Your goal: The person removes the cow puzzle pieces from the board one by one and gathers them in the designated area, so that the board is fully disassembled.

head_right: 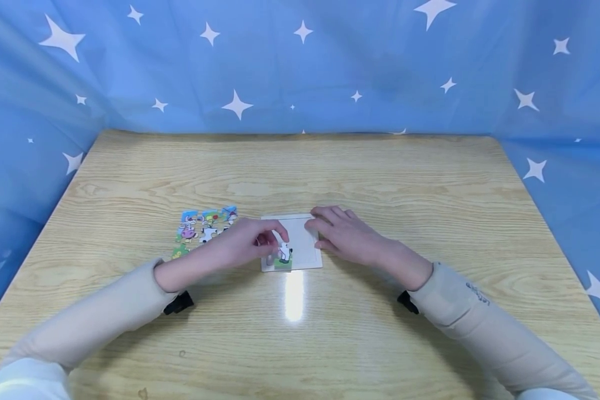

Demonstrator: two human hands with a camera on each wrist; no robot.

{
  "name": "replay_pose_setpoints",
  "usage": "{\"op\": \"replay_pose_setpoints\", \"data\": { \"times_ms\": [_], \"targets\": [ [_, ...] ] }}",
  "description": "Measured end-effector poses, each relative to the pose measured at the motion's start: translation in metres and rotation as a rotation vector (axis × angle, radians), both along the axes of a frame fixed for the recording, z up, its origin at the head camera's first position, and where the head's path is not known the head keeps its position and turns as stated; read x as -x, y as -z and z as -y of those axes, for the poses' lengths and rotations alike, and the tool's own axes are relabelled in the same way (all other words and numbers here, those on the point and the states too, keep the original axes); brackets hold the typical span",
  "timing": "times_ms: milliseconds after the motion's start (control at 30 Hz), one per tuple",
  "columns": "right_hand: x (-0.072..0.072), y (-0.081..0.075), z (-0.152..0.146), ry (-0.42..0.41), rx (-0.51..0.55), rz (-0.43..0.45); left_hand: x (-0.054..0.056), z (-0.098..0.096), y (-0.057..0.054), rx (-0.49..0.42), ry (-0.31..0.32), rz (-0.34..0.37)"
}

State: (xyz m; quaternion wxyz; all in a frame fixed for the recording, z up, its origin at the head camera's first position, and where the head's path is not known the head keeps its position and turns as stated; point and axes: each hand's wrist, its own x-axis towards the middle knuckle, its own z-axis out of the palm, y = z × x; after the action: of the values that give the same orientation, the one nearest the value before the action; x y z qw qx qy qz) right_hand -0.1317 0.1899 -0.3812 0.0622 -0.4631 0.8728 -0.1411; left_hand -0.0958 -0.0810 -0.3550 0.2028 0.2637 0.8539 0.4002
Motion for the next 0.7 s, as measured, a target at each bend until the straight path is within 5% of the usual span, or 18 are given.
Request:
{"op": "replay_pose_setpoints", "data": {
  "times_ms": [700],
  "targets": [
    [0.000,0.001,-0.002,-0.015,0.024,-0.010,-0.007,0.036,-0.002,0.006,-0.051,0.044]
  ]
}}
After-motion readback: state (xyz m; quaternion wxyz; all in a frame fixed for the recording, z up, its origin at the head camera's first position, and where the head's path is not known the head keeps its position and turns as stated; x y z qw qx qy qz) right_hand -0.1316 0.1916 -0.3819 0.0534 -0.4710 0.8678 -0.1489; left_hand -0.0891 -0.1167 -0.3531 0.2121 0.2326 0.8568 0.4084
